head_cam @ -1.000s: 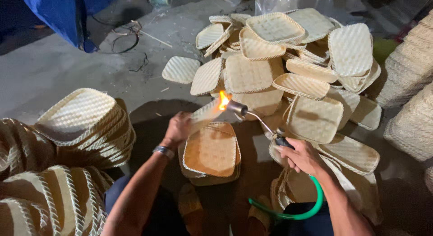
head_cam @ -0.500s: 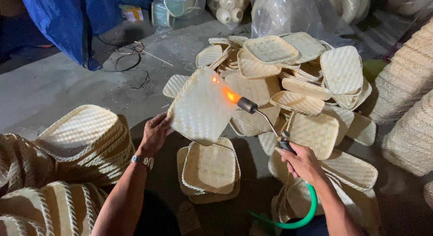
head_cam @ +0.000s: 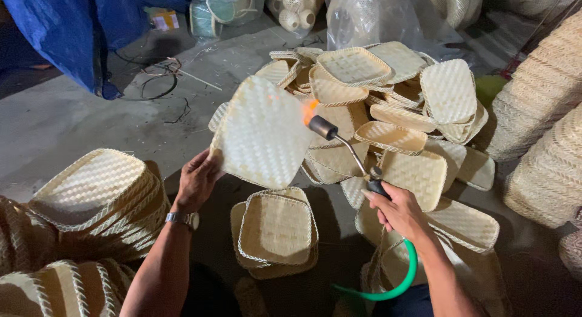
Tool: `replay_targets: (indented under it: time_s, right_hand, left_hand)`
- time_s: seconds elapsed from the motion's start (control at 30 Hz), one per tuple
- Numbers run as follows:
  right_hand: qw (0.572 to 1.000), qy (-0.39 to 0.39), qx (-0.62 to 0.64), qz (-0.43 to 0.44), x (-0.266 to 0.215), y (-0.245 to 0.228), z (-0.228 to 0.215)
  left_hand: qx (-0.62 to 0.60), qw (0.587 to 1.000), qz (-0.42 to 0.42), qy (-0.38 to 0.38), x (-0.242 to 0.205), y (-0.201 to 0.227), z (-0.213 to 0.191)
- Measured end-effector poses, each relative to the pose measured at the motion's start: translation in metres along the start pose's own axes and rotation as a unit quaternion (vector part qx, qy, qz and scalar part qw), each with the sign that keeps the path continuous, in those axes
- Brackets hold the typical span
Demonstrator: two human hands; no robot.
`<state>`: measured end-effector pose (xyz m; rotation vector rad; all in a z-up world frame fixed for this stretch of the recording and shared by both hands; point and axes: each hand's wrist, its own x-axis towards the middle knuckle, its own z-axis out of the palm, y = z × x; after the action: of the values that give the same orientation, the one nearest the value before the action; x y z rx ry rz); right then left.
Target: The person uses a handheld blowtorch to apply heat to the surface of woven baskets. They pick up individual baskets from a pile, direct the flame over the woven material, and then place the treated baskets onto a separate stack.
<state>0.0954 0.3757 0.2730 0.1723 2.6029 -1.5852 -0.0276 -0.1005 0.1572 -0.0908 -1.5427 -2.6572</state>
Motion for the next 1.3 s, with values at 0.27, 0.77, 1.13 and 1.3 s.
replay_targets:
  time_s: [0.27, 0.77, 1.13, 1.3]
  right_hand:
    - [0.999, -0.046, 0.002, -0.001, -0.007, 0.019, -0.006]
    - [0.995, -0.088, -0.056, 0.005, 0.001, 0.015, 0.020]
    - [0.994, -0.041, -0.089, -0.041, 0.014, -0.029, 0.006]
    - [0.992, -0.070, -0.037, -0.094, 0.013, -0.036, 0.008]
  left_hand:
    - [-0.105, 0.994, 0.026, 0.007, 0.014, -0.011, -0.022]
    - [-0.069, 0.997, 0.044, 0.009, 0.010, -0.002, -0.014]
    - [0.084, 0.995, 0.046, -0.033, 0.002, 0.002, -0.004]
    - [0.091, 0.995, 0.034, -0.018, 0.002, 0.000, 0.000]
